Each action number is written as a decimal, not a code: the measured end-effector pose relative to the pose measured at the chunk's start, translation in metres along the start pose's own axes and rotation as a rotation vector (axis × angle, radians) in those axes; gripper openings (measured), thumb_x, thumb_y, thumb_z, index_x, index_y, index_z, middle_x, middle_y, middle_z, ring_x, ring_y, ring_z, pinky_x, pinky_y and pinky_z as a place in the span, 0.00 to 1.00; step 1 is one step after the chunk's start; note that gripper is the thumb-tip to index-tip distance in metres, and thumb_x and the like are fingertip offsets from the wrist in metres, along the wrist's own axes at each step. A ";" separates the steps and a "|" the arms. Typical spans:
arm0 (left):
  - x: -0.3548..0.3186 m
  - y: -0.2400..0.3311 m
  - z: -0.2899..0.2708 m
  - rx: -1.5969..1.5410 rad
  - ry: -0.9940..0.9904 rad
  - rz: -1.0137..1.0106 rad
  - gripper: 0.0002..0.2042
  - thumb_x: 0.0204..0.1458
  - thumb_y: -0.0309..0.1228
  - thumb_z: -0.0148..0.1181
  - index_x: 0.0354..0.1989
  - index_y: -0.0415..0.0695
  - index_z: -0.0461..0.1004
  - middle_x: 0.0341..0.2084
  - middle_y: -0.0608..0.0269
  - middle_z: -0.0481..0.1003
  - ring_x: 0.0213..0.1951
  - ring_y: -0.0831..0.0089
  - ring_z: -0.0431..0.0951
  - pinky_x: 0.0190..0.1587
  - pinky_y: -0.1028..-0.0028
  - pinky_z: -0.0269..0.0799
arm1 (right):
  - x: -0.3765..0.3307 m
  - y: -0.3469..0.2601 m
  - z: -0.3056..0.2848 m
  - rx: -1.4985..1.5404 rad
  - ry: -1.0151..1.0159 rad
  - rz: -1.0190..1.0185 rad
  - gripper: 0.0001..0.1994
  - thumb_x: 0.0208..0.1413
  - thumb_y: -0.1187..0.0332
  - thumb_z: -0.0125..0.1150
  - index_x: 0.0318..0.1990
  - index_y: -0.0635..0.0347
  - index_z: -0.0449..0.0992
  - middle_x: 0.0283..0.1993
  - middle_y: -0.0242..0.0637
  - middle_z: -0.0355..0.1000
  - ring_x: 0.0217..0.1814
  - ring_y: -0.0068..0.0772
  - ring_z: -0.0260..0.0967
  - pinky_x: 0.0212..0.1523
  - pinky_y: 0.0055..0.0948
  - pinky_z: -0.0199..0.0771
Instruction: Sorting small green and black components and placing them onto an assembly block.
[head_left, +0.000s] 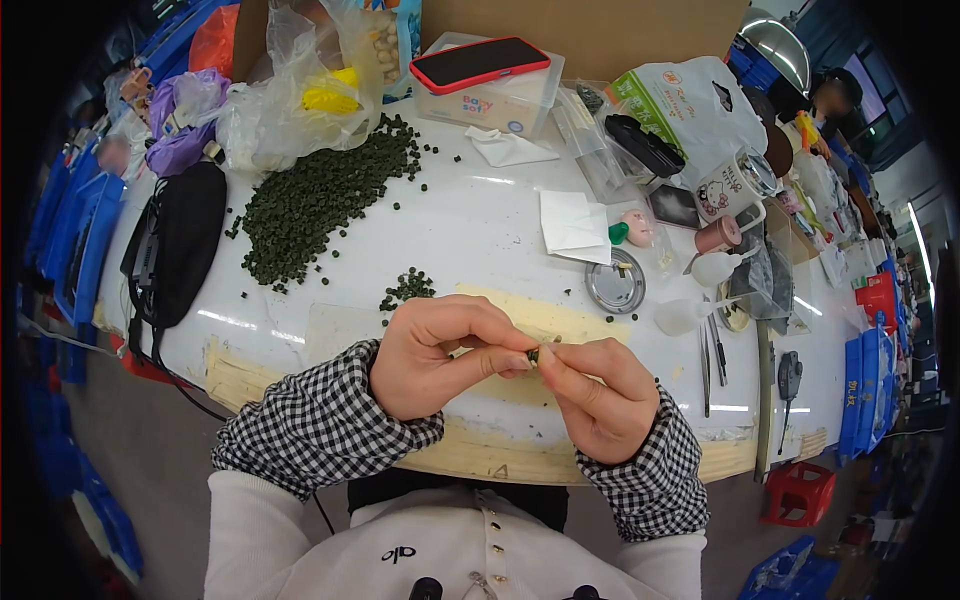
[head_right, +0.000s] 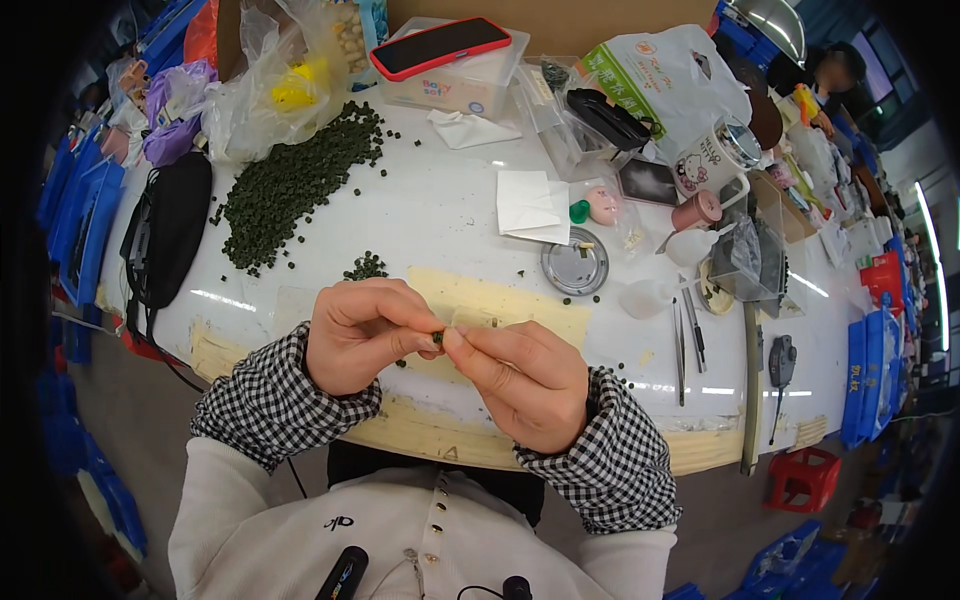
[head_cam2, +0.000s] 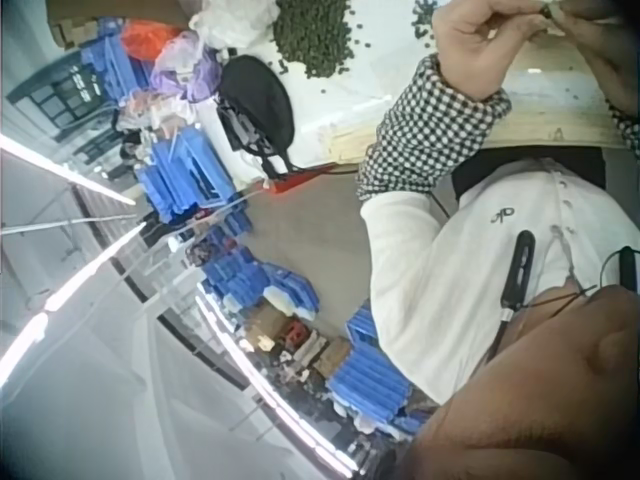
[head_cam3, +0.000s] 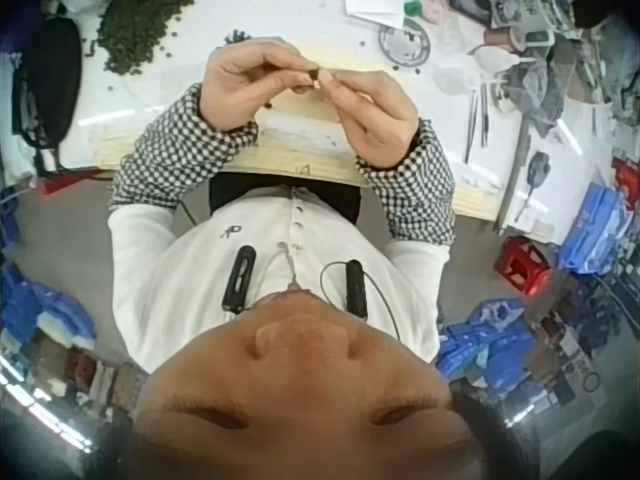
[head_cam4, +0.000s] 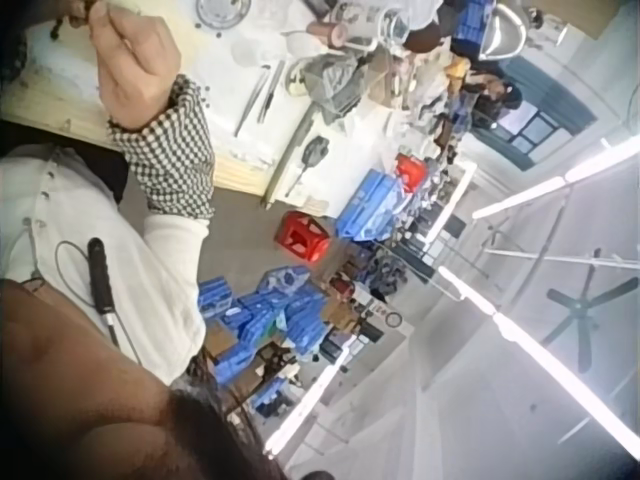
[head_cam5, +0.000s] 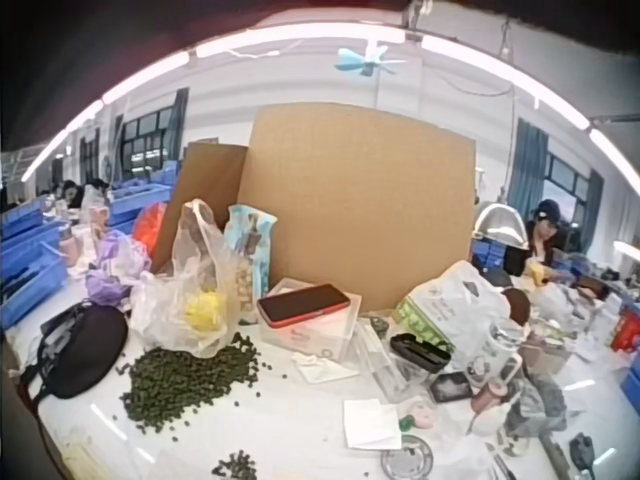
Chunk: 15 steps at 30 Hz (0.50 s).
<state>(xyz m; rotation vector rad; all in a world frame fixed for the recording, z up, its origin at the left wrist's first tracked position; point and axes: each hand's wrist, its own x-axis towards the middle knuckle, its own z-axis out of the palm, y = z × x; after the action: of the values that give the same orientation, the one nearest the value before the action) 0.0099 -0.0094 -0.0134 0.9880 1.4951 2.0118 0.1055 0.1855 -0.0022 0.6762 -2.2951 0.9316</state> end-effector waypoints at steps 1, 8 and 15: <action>0.000 0.000 -0.001 0.027 -0.005 0.015 0.08 0.51 0.16 0.62 0.39 0.35 0.79 0.31 0.58 0.78 0.32 0.77 0.78 0.37 0.80 0.72 | 0.000 0.000 0.000 0.013 0.008 0.012 0.21 0.42 0.84 0.66 0.48 0.65 0.78 0.42 0.39 0.73 0.32 0.33 0.71 0.33 0.25 0.73; 0.002 -0.001 -0.002 0.119 0.002 0.083 0.08 0.49 0.18 0.64 0.39 0.37 0.80 0.28 0.61 0.79 0.31 0.76 0.76 0.36 0.78 0.71 | 0.000 -0.005 0.001 0.122 0.022 0.131 0.20 0.46 0.85 0.65 0.49 0.63 0.78 0.41 0.39 0.73 0.33 0.31 0.70 0.33 0.24 0.72; 0.002 0.000 -0.003 0.168 -0.005 0.103 0.09 0.49 0.17 0.64 0.39 0.37 0.80 0.29 0.60 0.79 0.31 0.76 0.76 0.36 0.78 0.71 | -0.001 -0.004 0.001 0.120 0.022 0.134 0.20 0.46 0.84 0.65 0.49 0.63 0.78 0.41 0.39 0.73 0.32 0.31 0.70 0.33 0.24 0.72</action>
<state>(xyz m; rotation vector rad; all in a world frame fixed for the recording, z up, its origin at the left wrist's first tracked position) 0.0063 -0.0096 -0.0131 1.1578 1.6633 1.9759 0.1088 0.1824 -0.0013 0.5639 -2.3022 1.1411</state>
